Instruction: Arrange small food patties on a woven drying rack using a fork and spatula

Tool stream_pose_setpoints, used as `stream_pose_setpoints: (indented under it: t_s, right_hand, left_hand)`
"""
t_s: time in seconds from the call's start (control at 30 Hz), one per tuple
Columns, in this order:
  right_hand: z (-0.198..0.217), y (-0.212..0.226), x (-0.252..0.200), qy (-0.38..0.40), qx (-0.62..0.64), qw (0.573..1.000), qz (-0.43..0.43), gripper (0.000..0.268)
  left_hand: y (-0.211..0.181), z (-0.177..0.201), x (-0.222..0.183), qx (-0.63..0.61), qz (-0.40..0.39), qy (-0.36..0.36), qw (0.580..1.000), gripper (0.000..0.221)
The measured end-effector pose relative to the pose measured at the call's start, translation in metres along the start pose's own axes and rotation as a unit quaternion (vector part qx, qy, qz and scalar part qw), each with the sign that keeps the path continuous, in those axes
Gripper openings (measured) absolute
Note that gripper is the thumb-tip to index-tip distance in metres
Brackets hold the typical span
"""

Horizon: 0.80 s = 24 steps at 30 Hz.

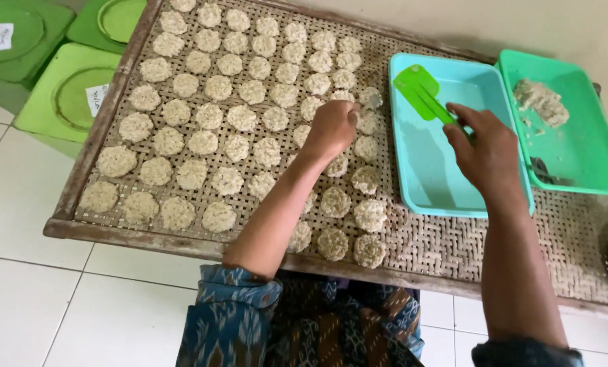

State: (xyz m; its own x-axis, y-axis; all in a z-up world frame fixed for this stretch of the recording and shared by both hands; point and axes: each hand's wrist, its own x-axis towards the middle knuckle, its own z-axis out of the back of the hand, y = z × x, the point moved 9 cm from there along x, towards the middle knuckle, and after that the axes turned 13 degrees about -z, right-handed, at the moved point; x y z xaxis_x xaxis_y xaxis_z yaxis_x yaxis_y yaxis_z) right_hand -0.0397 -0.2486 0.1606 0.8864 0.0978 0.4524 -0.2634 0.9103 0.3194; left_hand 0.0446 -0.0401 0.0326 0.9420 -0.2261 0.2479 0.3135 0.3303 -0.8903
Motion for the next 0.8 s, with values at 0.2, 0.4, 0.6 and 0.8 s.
stream_pose_setpoints:
  t_s: [0.2, 0.4, 0.6, 0.8]
  right_hand:
    - [-0.008, -0.044, -0.051, 0.076, 0.064, 0.967, -0.236, 0.045]
    - [-0.049, -0.096, -0.088, -0.010, 0.355, 0.879, -0.318, 0.036]
    - [-0.104, -0.081, -0.085, 0.022, 0.534, 0.772, -0.344, 0.017]
    - [-0.110, -0.098, -0.091, -0.010, 0.524, 0.786, -0.327, 0.021]
  left_hand:
    - [-0.018, -0.031, -0.012, 0.019, -0.035, 0.030, 0.999, 0.030]
    - [-0.048, -0.048, -0.048, -0.038, -0.113, -0.085, 0.989, 0.031]
    - [-0.064, -0.090, -0.072, -0.119, -0.130, -0.125, 0.976, 0.030]
    - [-0.056, -0.122, -0.073, -0.075, -0.171, -0.188, 0.964, 0.025]
